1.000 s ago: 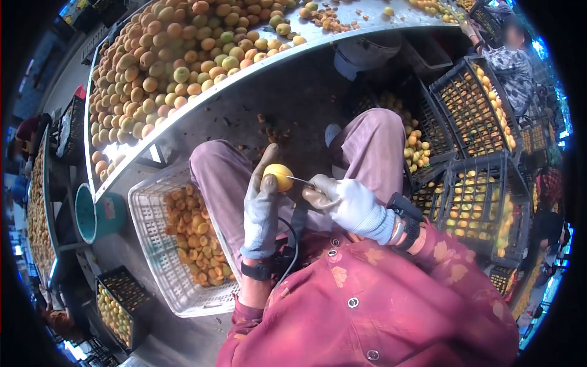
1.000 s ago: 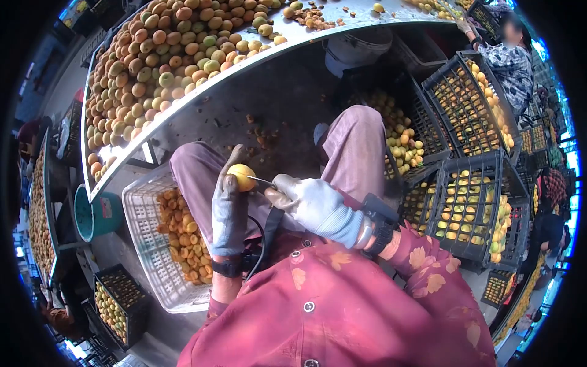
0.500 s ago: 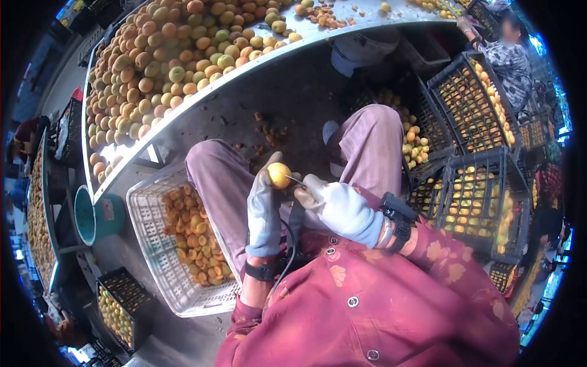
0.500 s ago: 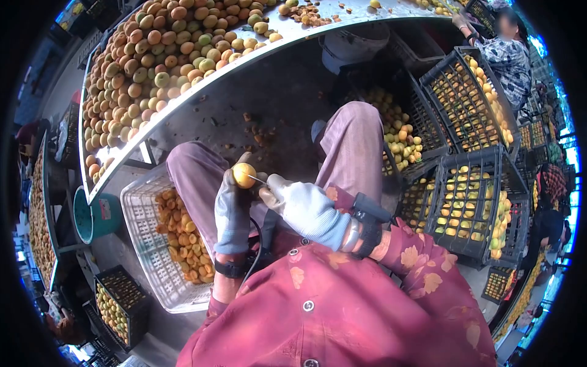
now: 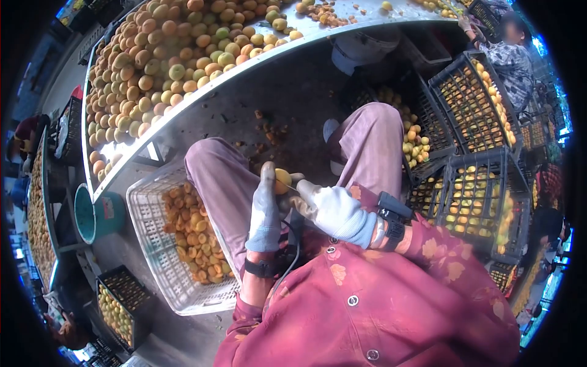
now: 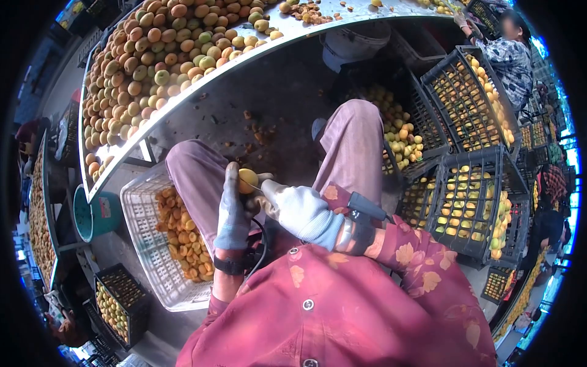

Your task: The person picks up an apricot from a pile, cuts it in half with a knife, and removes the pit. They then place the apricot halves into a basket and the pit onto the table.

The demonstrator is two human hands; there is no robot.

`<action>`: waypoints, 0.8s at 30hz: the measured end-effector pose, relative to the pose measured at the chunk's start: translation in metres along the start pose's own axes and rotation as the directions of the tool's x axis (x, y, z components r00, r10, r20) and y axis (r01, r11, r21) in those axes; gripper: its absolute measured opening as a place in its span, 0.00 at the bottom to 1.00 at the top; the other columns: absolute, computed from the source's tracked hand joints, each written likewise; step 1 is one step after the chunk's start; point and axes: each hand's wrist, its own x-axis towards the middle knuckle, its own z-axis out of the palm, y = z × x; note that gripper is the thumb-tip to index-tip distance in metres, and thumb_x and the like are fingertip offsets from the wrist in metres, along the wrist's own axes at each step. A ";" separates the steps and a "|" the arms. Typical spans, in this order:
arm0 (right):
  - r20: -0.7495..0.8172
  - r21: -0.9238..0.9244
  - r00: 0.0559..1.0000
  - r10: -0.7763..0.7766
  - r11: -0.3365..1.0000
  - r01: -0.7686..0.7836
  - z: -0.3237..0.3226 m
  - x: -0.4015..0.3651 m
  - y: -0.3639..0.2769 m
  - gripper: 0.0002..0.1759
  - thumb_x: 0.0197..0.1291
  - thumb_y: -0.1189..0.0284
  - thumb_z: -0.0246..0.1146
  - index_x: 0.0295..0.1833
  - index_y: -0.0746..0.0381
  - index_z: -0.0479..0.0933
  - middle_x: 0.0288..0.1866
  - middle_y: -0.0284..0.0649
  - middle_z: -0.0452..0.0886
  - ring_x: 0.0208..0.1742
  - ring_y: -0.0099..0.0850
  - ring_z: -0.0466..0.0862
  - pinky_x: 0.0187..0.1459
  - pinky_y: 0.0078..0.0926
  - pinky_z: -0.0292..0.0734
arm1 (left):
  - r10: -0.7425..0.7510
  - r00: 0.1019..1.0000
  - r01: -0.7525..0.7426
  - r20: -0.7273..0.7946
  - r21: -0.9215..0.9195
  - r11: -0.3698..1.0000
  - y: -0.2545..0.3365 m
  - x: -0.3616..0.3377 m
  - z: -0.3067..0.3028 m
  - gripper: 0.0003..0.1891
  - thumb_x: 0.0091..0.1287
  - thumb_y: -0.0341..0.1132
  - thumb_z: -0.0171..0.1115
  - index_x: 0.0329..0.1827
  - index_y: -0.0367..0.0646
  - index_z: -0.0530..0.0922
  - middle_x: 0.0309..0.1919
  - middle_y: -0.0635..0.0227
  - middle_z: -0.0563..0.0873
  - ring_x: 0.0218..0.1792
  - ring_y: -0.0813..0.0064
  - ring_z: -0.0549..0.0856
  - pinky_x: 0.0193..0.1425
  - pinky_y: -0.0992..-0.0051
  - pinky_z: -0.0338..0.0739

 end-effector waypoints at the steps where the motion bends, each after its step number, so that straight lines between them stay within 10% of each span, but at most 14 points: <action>1: 0.072 0.049 0.997 0.042 0.998 -0.046 -0.004 0.001 -0.002 0.17 0.71 0.57 0.55 0.53 0.59 0.72 0.28 0.52 0.83 0.31 0.50 0.85 0.30 0.45 0.79 | -0.022 1.000 0.019 0.023 0.086 0.996 -0.001 0.003 -0.002 0.30 0.74 0.60 0.49 0.47 0.38 0.83 0.30 0.72 0.85 0.22 0.88 0.75 0.25 0.86 0.63; 6: 0.155 0.286 0.987 0.047 0.954 -0.090 -0.011 0.001 -0.001 0.19 0.73 0.55 0.53 0.56 0.58 0.73 0.26 0.50 0.82 0.27 0.45 0.85 0.29 0.39 0.76 | 0.072 0.996 -0.075 0.057 0.047 0.996 0.000 -0.012 -0.001 0.29 0.74 0.59 0.50 0.49 0.38 0.83 0.29 0.73 0.84 0.24 0.89 0.75 0.26 0.86 0.63; 12: 0.631 0.604 0.766 0.121 0.543 -0.583 -0.024 0.005 0.002 0.19 0.73 0.55 0.53 0.49 0.60 0.76 0.20 0.32 0.74 0.21 0.22 0.74 0.25 0.26 0.69 | 0.255 0.949 -0.262 0.183 0.015 0.965 -0.003 -0.017 -0.005 0.27 0.75 0.55 0.51 0.55 0.37 0.81 0.32 0.73 0.84 0.29 0.88 0.76 0.33 0.86 0.67; 15: 0.302 0.446 0.952 -0.056 0.890 -0.090 -0.020 0.000 0.011 0.19 0.71 0.55 0.57 0.49 0.60 0.77 0.20 0.38 0.76 0.23 0.29 0.80 0.25 0.29 0.71 | 0.284 0.941 -0.303 0.181 0.085 0.949 -0.005 -0.016 -0.010 0.29 0.75 0.56 0.49 0.59 0.37 0.79 0.32 0.74 0.83 0.29 0.89 0.76 0.34 0.86 0.68; 18: 0.514 0.290 0.831 0.210 0.869 -0.400 -0.059 0.006 0.003 0.18 0.69 0.55 0.59 0.48 0.60 0.78 0.21 0.36 0.76 0.22 0.25 0.78 0.26 0.26 0.71 | 0.244 0.943 -0.236 0.225 -0.062 0.970 -0.002 -0.015 -0.024 0.35 0.74 0.62 0.44 0.62 0.37 0.78 0.32 0.74 0.83 0.28 0.89 0.75 0.32 0.88 0.66; 20: 0.455 0.584 0.826 0.333 0.588 -0.559 -0.067 0.005 0.002 0.19 0.65 0.54 0.64 0.45 0.60 0.79 0.22 0.29 0.76 0.24 0.16 0.75 0.28 0.20 0.71 | 0.229 0.936 -0.223 0.267 -0.052 0.973 0.006 -0.016 -0.034 0.29 0.75 0.55 0.48 0.61 0.37 0.78 0.31 0.75 0.83 0.28 0.86 0.78 0.33 0.85 0.70; 23: 0.213 0.732 0.941 0.263 0.595 -0.332 -0.043 0.018 0.005 0.21 0.63 0.53 0.67 0.46 0.62 0.78 0.28 0.33 0.81 0.30 0.21 0.81 0.34 0.20 0.75 | 0.360 0.918 -0.396 0.166 0.308 0.865 -0.004 -0.012 -0.017 0.23 0.74 0.46 0.51 0.62 0.37 0.77 0.31 0.74 0.85 0.29 0.80 0.81 0.37 0.81 0.76; 24: 0.048 0.683 0.993 0.110 0.722 -0.113 -0.029 0.021 0.006 0.23 0.62 0.53 0.68 0.47 0.63 0.77 0.33 0.40 0.84 0.36 0.27 0.85 0.39 0.23 0.76 | 0.244 0.955 -0.272 0.172 0.171 0.947 -0.001 -0.020 -0.005 0.22 0.72 0.41 0.53 0.64 0.37 0.75 0.36 0.68 0.87 0.33 0.76 0.84 0.41 0.77 0.79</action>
